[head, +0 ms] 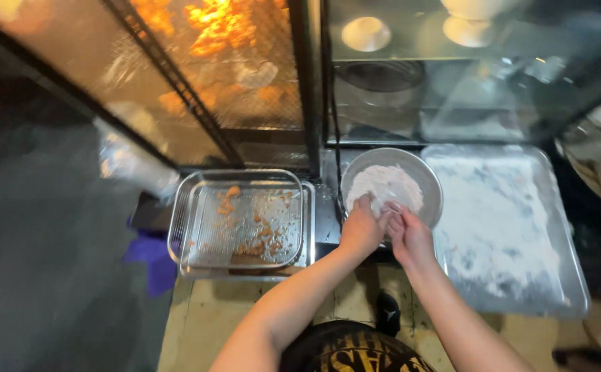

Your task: Breading food items in a bowl of flour and then frying them in a large pan of oil.

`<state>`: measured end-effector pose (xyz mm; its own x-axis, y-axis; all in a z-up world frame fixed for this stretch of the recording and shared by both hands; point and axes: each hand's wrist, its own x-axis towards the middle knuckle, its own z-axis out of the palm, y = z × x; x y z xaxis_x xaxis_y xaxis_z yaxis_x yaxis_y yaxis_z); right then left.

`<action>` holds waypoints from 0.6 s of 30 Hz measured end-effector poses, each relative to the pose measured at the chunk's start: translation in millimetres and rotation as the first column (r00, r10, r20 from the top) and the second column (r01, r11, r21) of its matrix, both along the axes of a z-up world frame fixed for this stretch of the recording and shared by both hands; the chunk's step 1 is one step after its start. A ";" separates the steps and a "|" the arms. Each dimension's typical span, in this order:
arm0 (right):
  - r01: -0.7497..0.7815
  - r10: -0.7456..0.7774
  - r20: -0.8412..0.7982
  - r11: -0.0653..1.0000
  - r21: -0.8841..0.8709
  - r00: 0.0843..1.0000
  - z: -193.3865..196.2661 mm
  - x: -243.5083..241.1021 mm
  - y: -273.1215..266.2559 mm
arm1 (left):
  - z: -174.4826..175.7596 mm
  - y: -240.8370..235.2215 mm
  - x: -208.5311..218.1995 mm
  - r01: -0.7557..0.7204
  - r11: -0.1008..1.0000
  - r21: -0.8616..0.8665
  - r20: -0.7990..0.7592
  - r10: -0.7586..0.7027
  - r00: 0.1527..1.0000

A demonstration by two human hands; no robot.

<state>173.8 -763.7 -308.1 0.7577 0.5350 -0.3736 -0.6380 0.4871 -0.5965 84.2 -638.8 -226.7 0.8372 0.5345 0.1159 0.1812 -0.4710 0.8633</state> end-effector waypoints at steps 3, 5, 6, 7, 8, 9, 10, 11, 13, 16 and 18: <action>-0.046 0.043 -0.050 0.998 -0.053 0.998 5.8 15.4 -12.6 | -19.0 -12.8 21.8 -0.073 0.991 0.113 -0.049 0.079 0.996; -0.080 0.068 -0.129 0.993 -0.090 0.989 -2.3 26.4 -24.8 | -27.8 -25.8 27.5 -0.053 0.991 0.120 -0.230 0.080 0.970; -0.088 0.085 -0.035 0.992 -0.089 0.996 -5.7 33.6 -29.0 | -25.3 -31.7 27.9 -0.032 0.989 0.142 -0.198 0.060 0.978; -0.096 0.101 0.059 0.992 -0.085 0.993 -9.0 39.8 -32.9 | -22.4 -37.4 27.3 -0.011 0.986 0.166 -0.166 0.039 0.985; -0.121 0.125 0.050 0.989 -0.080 0.991 -6.3 45.6 -37.4 | -20.4 -42.5 26.1 -0.033 0.985 0.170 -0.176 0.064 0.982; -0.138 0.309 0.462 0.920 -0.366 0.831 -3.1 50.6 -41.0 | -17.9 -46.9 24.0 0.063 0.950 0.306 -0.041 -0.053 0.998; -0.012 0.525 0.709 0.807 -0.590 0.471 1.4 57.1 -41.6 | -13.8 -49.2 22.8 0.134 0.884 0.449 0.073 -0.186 0.980; -0.039 0.535 0.708 0.809 -0.586 0.462 -3.7 61.9 -41.3 | -6.0 -53.7 24.6 0.113 0.885 0.452 0.064 -0.159 0.985; 0.075 0.802 0.555 0.554 -0.829 0.219 -14.4 68.5 -33.6 | 8.8 -58.1 24.9 0.148 0.901 0.408 -0.037 -0.145 0.989; 0.015 0.939 0.267 0.270 -0.963 0.217 0.8 68.5 -23.5 | 14.5 -65.9 32.3 0.139 0.869 0.475 -0.063 -0.124 0.990; -0.159 0.828 0.518 0.553 -0.818 0.214 -26.0 74.6 -24.2 | 21.8 -72.6 29.3 0.096 0.889 0.447 -0.078 -0.068 0.995</action>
